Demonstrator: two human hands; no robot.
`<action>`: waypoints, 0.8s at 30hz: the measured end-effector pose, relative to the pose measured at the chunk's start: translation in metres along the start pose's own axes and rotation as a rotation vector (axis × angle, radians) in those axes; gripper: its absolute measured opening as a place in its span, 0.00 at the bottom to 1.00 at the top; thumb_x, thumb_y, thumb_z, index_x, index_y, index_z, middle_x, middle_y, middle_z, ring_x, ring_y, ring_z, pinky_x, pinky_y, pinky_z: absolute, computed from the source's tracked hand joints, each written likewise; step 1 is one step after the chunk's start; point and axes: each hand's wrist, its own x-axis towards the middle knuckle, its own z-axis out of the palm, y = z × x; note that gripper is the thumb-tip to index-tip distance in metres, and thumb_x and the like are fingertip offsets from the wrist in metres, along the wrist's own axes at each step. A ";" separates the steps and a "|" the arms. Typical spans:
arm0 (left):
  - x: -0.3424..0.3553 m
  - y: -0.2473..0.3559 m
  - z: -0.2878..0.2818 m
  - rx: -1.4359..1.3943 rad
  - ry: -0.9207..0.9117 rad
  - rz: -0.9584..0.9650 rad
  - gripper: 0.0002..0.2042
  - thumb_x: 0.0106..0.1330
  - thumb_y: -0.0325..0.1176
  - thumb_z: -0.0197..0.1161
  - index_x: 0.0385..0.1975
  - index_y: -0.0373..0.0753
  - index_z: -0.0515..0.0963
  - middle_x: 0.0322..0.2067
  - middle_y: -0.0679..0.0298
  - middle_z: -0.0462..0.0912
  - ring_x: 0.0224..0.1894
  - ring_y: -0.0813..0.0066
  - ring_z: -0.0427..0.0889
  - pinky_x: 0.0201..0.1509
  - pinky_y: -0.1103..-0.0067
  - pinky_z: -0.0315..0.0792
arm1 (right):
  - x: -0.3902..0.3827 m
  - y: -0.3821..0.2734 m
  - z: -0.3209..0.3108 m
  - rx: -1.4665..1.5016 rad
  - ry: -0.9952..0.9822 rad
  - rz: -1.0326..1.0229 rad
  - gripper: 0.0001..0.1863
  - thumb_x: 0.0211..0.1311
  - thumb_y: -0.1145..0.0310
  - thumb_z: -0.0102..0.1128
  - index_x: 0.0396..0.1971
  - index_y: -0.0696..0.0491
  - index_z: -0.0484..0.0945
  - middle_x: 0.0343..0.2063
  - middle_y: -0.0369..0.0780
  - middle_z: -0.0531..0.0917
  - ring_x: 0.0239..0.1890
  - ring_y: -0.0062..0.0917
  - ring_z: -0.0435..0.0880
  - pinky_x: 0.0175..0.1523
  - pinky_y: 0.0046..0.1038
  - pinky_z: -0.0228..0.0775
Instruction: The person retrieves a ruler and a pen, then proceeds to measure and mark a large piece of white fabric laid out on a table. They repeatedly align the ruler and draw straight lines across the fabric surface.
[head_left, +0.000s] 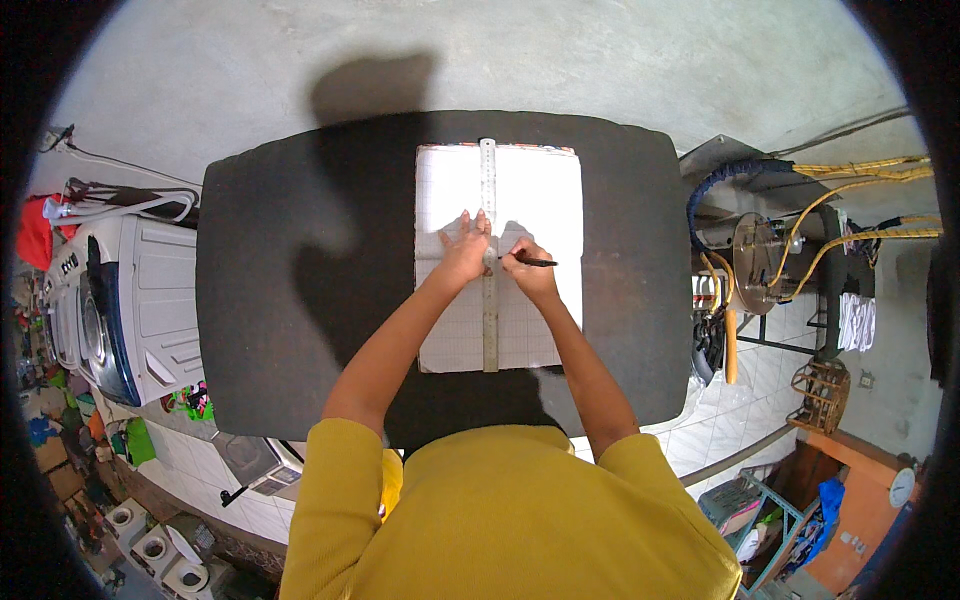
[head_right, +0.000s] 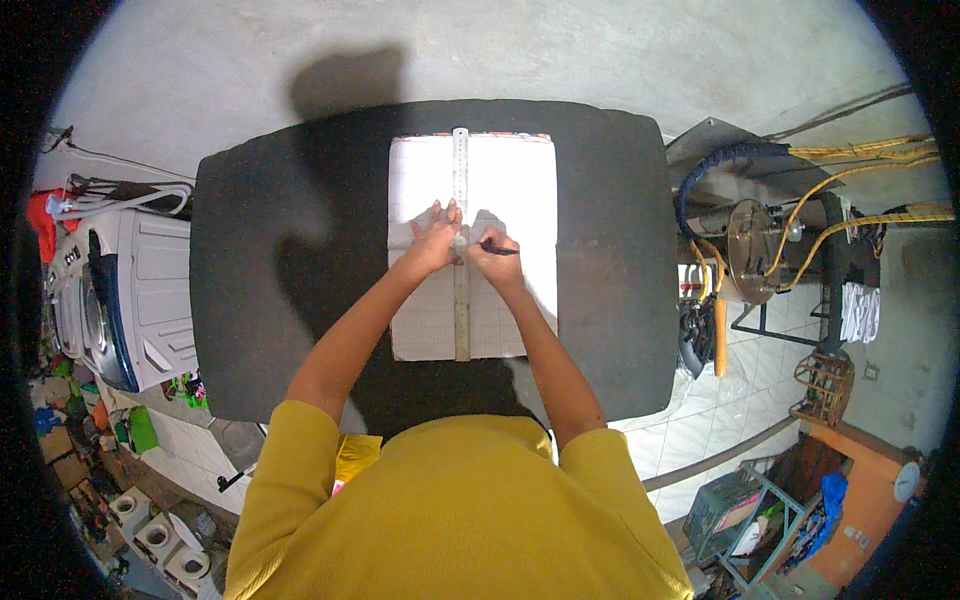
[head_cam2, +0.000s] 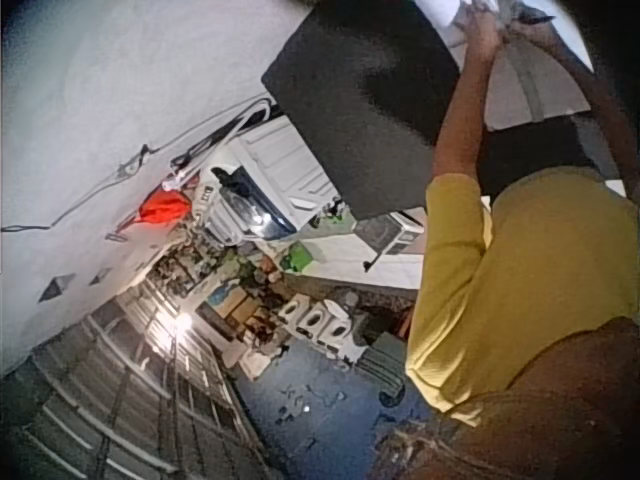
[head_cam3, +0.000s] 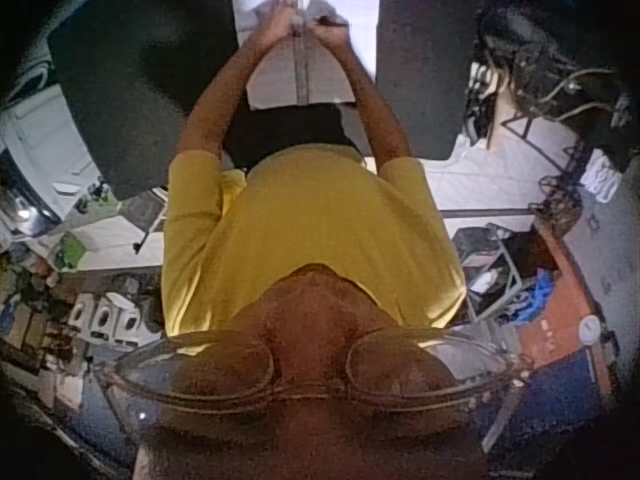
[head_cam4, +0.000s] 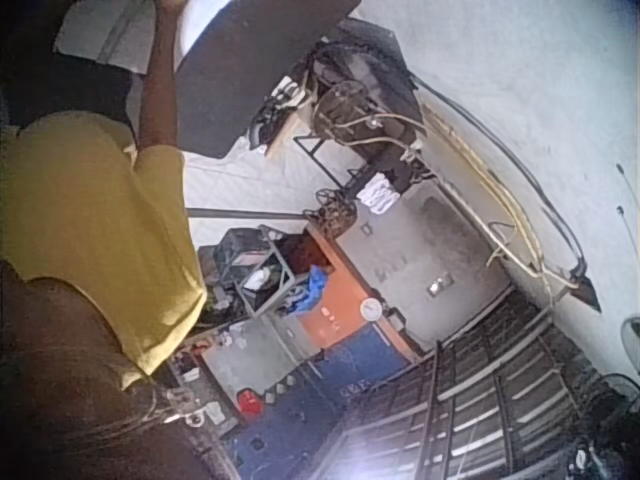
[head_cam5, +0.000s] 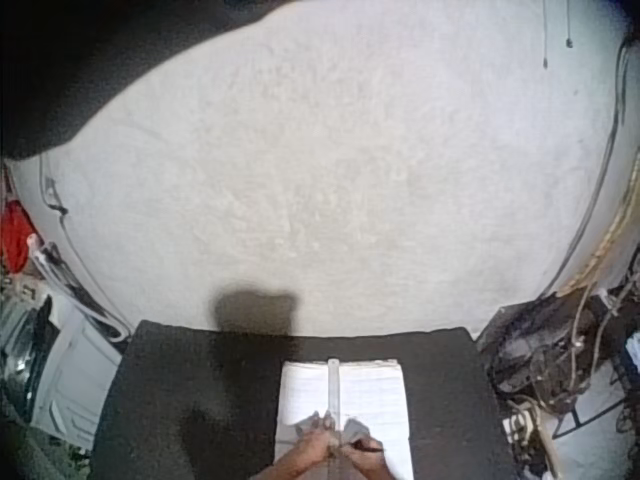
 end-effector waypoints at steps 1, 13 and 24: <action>-0.001 -0.002 0.000 -0.001 0.002 0.001 0.46 0.41 0.36 0.73 0.62 0.37 0.52 0.66 0.59 0.41 0.67 0.50 0.40 0.55 0.36 0.49 | -0.002 -0.003 -0.001 0.029 0.004 0.003 0.08 0.44 0.71 0.59 0.18 0.57 0.69 0.14 0.34 0.72 0.19 0.15 0.68 0.26 0.21 0.62; -0.011 -0.024 0.001 -0.124 0.060 0.128 0.46 0.40 0.39 0.72 0.61 0.34 0.54 0.66 0.57 0.40 0.68 0.57 0.40 0.63 0.46 0.46 | -0.022 0.005 -0.007 -0.045 0.008 0.111 0.06 0.51 0.73 0.56 0.21 0.55 0.69 0.18 0.32 0.74 0.23 0.12 0.70 0.29 0.17 0.61; -0.012 -0.023 0.001 -0.122 0.048 0.111 0.47 0.41 0.39 0.72 0.62 0.34 0.51 0.66 0.56 0.39 0.68 0.57 0.38 0.64 0.47 0.42 | -0.022 0.002 0.000 0.050 0.048 0.069 0.06 0.50 0.73 0.57 0.21 0.54 0.69 0.15 0.29 0.68 0.21 0.10 0.64 0.25 0.17 0.57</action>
